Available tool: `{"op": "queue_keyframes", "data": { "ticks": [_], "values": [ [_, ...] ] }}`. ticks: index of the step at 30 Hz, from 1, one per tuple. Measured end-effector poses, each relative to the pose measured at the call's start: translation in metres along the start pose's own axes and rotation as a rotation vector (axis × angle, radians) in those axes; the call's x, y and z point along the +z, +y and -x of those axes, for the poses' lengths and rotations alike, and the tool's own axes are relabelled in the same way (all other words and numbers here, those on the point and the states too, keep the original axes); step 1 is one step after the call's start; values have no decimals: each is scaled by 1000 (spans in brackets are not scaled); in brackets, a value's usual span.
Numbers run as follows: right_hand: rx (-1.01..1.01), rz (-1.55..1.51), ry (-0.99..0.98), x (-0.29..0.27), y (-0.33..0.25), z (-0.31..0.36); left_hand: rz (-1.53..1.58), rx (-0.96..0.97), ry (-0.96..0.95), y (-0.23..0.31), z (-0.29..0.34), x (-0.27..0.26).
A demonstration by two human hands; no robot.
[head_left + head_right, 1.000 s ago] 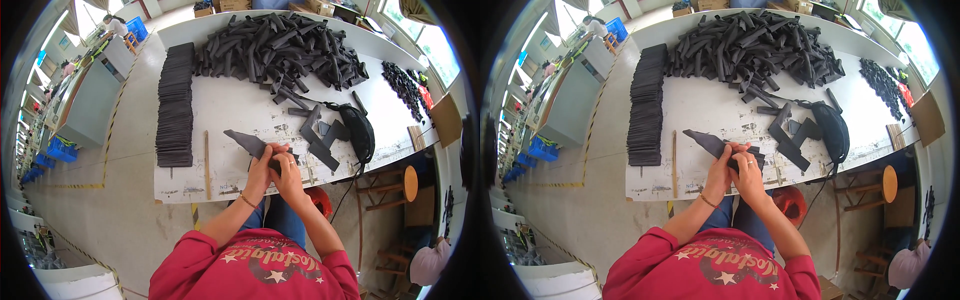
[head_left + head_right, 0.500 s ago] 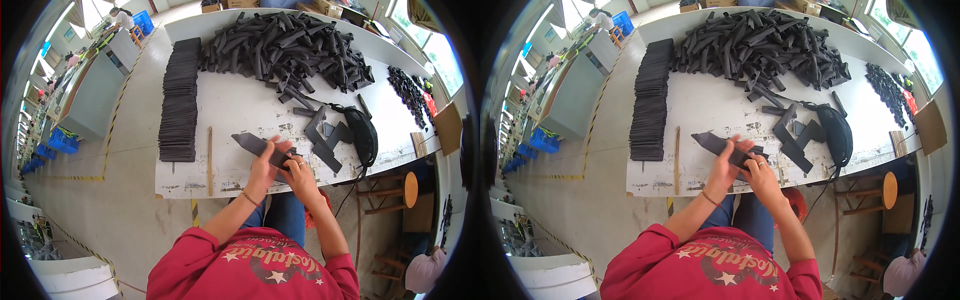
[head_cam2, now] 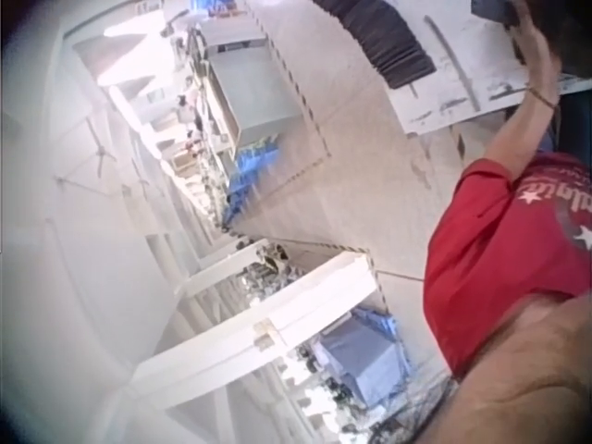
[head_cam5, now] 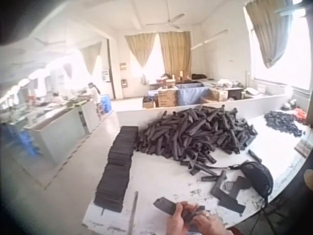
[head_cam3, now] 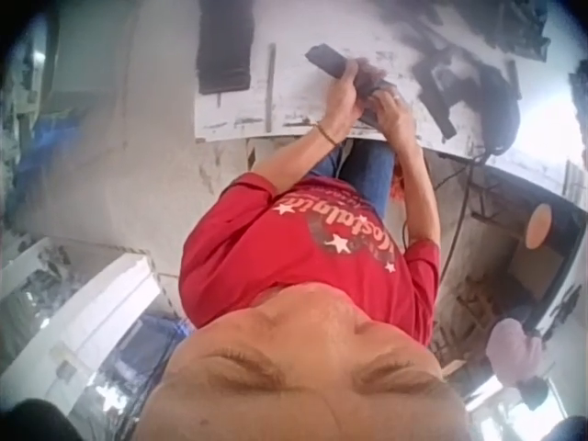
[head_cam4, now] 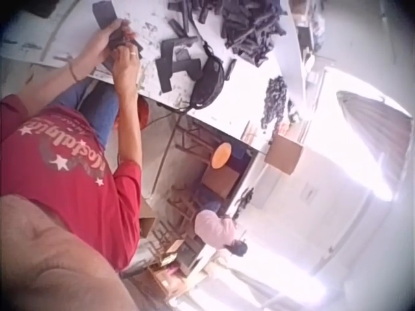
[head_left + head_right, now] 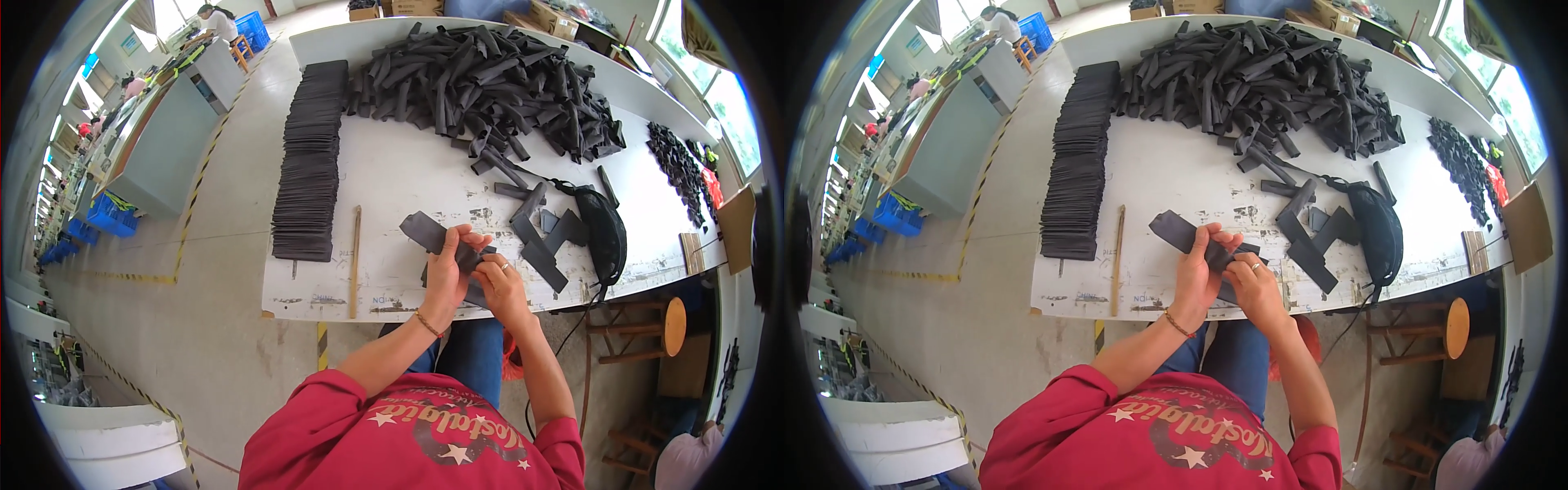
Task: Sorting and stacking grey foam components on a factory workbench.
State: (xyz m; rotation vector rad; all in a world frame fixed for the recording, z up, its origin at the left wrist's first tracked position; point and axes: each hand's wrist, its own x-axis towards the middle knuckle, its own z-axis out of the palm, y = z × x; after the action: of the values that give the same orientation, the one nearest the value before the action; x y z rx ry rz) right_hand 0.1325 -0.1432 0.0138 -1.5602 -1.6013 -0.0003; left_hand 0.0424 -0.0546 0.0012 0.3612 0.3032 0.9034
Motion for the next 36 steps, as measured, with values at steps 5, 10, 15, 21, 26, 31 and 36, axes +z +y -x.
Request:
{"op": "queue_keyframes", "data": {
  "ticks": [5,10,15,21,26,31,36],
  "values": [
    [16,-56,-17,0,-5,-4,16,-2,3,2,0,-2],
    [18,-52,-25,3,-10,-6,45,-12,11,2,-1,-6],
    [30,-23,-30,4,-8,-5,28,-59,44,8,-4,-4],
    [104,-34,-35,-11,-10,3,-23,1,50,21,-12,-1],
    [42,-54,-21,-2,-11,-3,40,-51,-4,-3,8,1],
    [32,-44,1,6,-16,-4,73,-54,-6,-3,10,1],
    [16,-41,11,4,-20,-7,46,-19,3,2,3,-1]
  ]
}}
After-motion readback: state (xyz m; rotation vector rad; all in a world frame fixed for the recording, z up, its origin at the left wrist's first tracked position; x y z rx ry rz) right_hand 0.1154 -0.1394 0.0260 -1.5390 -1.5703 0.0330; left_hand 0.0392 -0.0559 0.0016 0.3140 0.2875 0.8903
